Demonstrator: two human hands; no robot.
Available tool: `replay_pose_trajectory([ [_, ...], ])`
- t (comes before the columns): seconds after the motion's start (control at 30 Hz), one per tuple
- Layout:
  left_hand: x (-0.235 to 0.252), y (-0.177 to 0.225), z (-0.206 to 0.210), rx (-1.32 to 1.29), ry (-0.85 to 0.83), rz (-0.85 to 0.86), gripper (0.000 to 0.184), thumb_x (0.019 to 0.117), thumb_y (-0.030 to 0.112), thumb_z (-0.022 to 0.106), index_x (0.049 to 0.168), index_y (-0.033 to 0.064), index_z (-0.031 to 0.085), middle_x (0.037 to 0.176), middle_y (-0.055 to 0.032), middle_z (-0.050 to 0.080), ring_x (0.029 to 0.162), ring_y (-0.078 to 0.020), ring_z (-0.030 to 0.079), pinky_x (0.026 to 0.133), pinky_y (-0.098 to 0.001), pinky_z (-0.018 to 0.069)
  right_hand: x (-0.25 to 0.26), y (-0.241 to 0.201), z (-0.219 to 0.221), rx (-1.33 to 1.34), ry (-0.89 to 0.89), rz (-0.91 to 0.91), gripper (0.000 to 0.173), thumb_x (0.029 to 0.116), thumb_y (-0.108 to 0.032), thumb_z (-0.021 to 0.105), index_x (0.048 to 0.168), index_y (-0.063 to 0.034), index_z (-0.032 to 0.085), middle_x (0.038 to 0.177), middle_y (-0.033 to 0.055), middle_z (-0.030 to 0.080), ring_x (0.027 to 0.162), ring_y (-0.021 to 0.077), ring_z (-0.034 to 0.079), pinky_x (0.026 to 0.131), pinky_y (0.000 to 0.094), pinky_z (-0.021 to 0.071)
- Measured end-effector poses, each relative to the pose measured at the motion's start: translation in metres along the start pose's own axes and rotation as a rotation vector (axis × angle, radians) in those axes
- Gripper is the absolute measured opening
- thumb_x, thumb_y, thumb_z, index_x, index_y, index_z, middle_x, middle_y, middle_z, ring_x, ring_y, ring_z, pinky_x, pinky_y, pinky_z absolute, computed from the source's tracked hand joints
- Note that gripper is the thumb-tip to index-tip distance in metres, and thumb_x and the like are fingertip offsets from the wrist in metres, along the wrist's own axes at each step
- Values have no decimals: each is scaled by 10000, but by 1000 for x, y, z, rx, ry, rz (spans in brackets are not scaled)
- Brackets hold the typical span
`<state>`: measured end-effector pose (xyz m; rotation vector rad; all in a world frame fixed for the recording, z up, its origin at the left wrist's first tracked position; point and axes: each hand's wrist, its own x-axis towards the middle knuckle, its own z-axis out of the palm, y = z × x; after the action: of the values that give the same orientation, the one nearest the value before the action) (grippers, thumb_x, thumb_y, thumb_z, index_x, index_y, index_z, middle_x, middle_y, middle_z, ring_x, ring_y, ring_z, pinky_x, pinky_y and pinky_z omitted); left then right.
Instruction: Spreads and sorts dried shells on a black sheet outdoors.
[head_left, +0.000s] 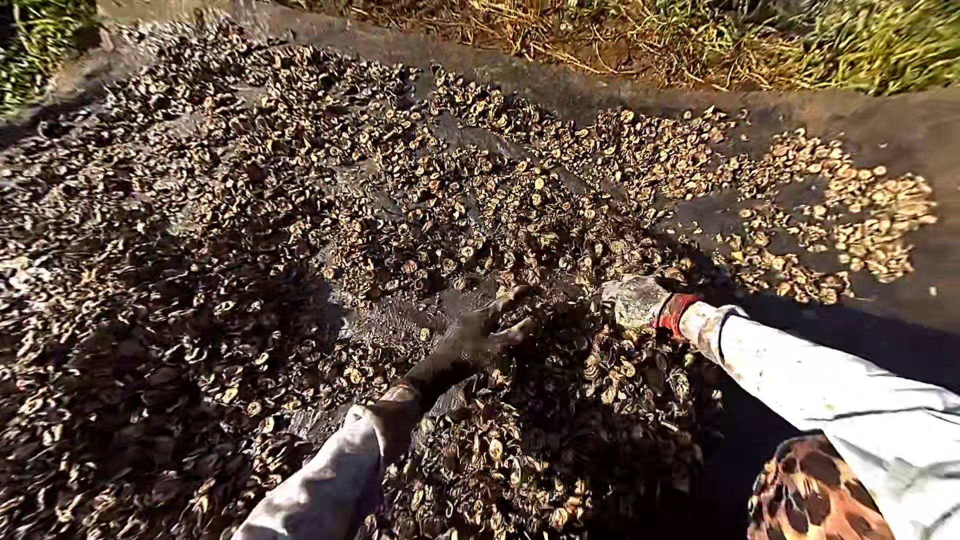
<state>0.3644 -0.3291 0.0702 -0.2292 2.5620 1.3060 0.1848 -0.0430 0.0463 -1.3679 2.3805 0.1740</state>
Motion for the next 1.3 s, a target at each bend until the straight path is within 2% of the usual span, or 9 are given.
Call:
replay_pose_trajectory([
  [0.13,92,-60,-71,592,215,-215,710,957,680,527,1564,329,414,1571,-247,417,1387,-592,390,956,-836,370,29,2,-40,138,92,30,550,923,-572,653,1227,-120,730,1326,156,674,1288,362,594,1078,623,425],
  [0.2,116,-70,-55,397,268,-386,711,997,668,465,1580,271,376,1448,-287,538,1314,-578,489,965,-823,371,73,4,-60,100,80,-28,663,932,-638,593,1512,-324,517,1633,132,391,1525,396,302,1191,675,207],
  [0.3,144,-54,0,325,288,-268,775,980,705,437,1617,281,318,1503,-231,519,1384,-503,467,1065,-800,306,120,51,-36,106,137,139,867,824,-755,610,1588,-506,283,1714,162,169,1554,504,81,1161,789,6],
  [0.5,167,29,79,410,109,25,808,815,797,583,1524,429,461,1687,-181,226,1536,-521,120,1088,-843,157,-15,90,23,162,252,272,512,871,-472,674,1354,-302,671,1526,155,523,1456,482,368,1142,761,214],
  [0.7,197,89,167,610,-108,298,916,789,787,652,1563,358,417,1707,-156,182,1540,-508,126,1153,-775,171,-162,138,68,542,265,632,483,978,-252,699,1413,-64,606,1507,215,524,1433,407,442,1164,628,320],
  [0.83,265,123,189,664,87,307,862,758,788,666,1529,524,386,1722,-85,171,1558,-490,86,1148,-797,82,-159,231,76,99,393,757,611,974,-523,556,1558,-397,425,1697,125,256,1560,443,174,1186,753,112],
  [1.0,233,178,242,568,-38,370,937,806,832,581,1605,428,303,1732,-108,110,1557,-501,51,1134,-823,70,-218,283,90,63,377,992,694,958,-705,404,1588,-418,352,1703,175,200,1560,470,133,1171,779,87],
  [1.17,158,223,278,268,-676,363,727,929,487,700,1507,98,492,1556,-154,472,1449,-300,432,1185,-528,342,-307,214,137,150,369,1048,747,967,-710,426,1623,-378,295,1708,195,166,1554,499,118,1139,812,123],
  [1.3,182,225,272,294,-654,208,498,1033,430,577,1434,134,578,1389,-143,625,1292,-292,589,1103,-546,438,-302,181,126,139,458,962,688,1007,-628,433,1611,-308,350,1702,188,192,1555,482,140,1163,778,149],
])
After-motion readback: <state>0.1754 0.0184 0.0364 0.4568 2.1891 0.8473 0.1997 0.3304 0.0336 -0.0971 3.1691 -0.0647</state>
